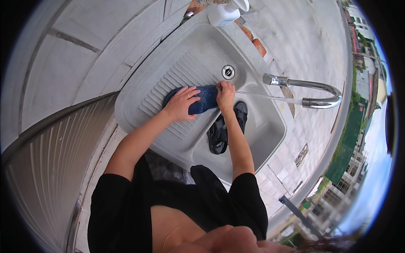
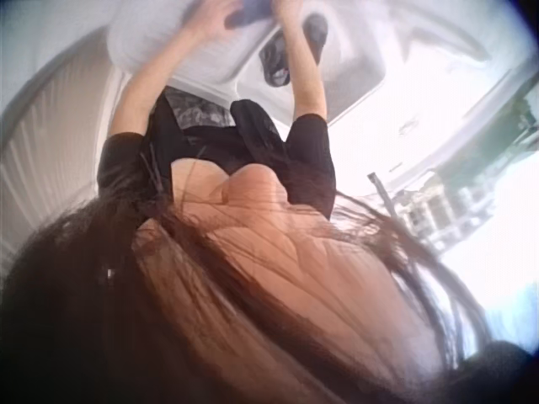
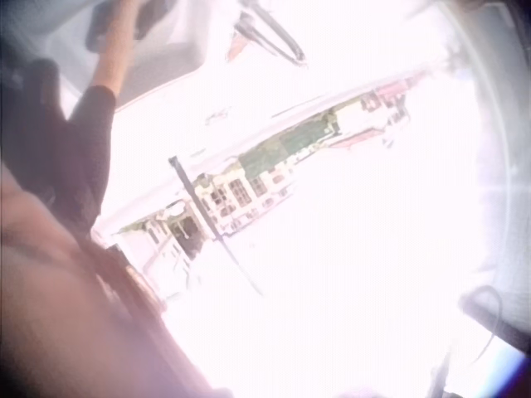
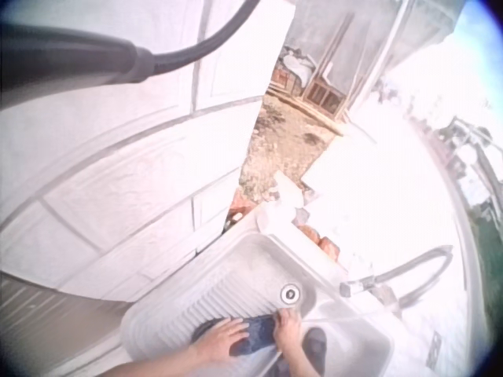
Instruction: The person washes several pairs of sandals in an outdoor sink, scrubbing them with a small brush under running water.
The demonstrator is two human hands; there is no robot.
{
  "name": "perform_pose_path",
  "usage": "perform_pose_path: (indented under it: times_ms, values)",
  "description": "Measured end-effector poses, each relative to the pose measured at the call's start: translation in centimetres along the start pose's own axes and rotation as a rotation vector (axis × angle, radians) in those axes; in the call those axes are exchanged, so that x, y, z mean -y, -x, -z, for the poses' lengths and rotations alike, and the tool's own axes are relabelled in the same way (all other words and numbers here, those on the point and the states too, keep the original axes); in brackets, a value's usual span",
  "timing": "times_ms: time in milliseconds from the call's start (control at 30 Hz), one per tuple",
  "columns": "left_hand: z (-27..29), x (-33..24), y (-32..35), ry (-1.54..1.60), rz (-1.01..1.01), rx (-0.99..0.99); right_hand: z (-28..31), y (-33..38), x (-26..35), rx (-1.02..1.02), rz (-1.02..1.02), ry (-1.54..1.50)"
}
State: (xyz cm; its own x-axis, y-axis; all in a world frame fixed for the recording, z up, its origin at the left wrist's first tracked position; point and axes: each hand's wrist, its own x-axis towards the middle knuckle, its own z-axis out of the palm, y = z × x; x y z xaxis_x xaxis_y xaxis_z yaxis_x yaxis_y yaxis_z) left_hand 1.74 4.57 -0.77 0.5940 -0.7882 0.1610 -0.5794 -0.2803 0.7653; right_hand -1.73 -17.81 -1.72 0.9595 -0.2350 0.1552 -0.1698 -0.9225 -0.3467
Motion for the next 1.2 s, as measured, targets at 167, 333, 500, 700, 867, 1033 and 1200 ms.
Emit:
perform_pose_path:
  times_ms: [167,333,500,700,867,1033,1200]
  values:
    - [0.0,0.6,1.0,-0.017,0.034,0.018,1.8,3.2,2.6,0.357,0.093,-0.111]
    - [0.8,-1.0,-0.5,0.012,0.072,-0.002,0.6,1.2,2.4,0.038,-0.168,-0.319]
    - [1.0,-0.6,0.1,-0.032,0.107,0.011,1.5,3.7,4.7,0.373,0.144,-0.425]
    - [1.0,-1.0,-0.2,-0.023,0.127,0.045,3.7,1.1,0.7,0.201,0.035,-0.348]
    - [0.7,-1.4,-0.4,0.007,0.121,0.062,0.3,2.9,5.2,0.080,0.090,-0.376]
    - [1.3,-0.9,0.0,0.008,0.145,0.086,3.9,1.6,3.7,0.529,-0.006,-0.477]
    - [1.0,-1.2,-0.8,-0.017,0.122,0.058,0.9,2.5,5.0,0.111,-0.052,-0.504]
